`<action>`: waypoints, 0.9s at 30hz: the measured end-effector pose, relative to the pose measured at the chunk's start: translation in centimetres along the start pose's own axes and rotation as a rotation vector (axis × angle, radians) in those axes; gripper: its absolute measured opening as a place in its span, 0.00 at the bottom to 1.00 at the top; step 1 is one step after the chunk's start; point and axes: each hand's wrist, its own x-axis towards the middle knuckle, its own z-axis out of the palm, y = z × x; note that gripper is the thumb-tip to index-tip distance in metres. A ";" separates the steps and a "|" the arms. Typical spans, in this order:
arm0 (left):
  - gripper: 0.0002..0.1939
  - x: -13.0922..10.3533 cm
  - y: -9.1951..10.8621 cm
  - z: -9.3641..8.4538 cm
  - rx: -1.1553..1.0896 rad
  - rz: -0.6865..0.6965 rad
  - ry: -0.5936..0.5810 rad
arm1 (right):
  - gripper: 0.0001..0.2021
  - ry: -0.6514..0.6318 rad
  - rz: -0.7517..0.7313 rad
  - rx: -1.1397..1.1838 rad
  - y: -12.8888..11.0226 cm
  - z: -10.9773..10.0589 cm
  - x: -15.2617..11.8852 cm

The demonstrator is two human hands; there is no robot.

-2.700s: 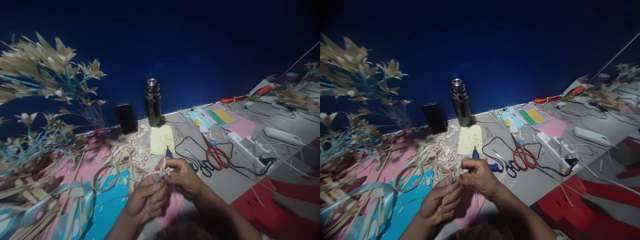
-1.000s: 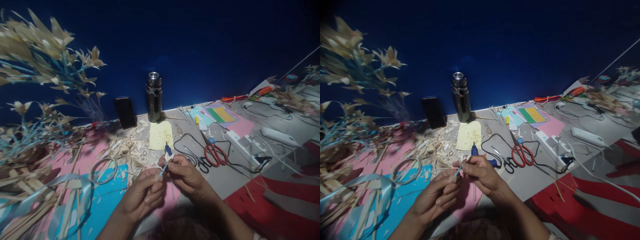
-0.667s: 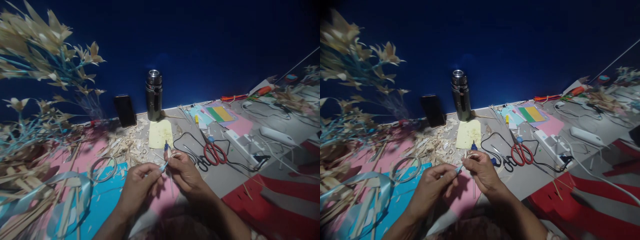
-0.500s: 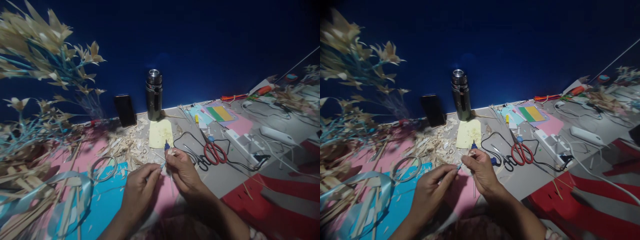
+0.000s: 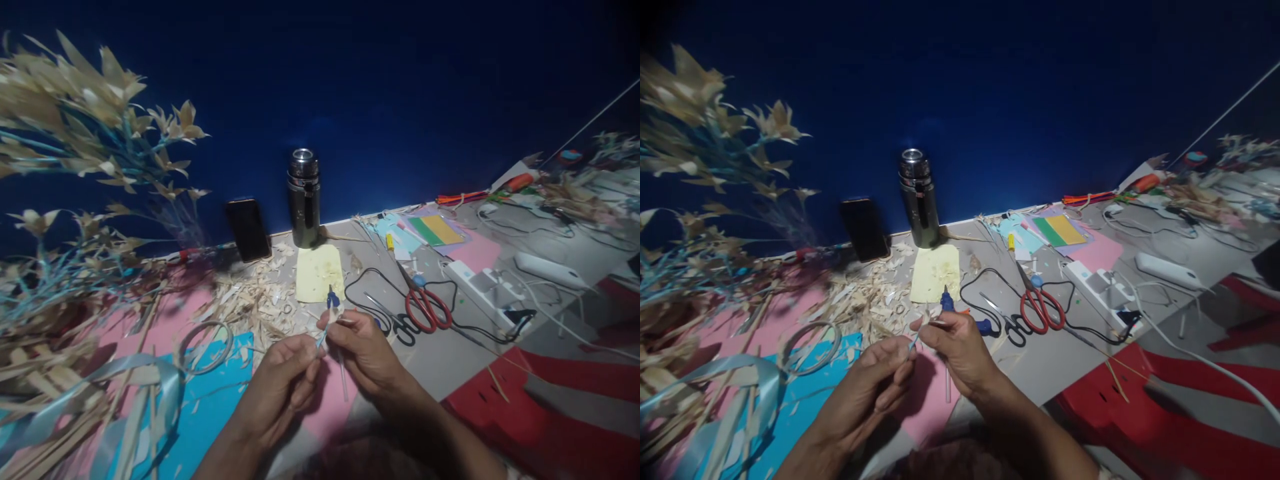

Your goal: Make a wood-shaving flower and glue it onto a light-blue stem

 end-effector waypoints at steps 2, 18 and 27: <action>0.21 -0.1 0.1 0.0 0.144 0.058 0.064 | 0.13 0.049 -0.067 -0.066 0.1 0.1 0.1; 0.19 -0.7 -0.7 -2.3 0.430 0.339 0.273 | 0.08 0.022 -0.265 -0.538 -1.2 -0.9 -0.2; 0.21 -0.1 -0.5 -1.9 -0.106 0.122 -0.005 | 0.20 -0.013 -0.244 -0.501 -0.4 -1.4 -0.4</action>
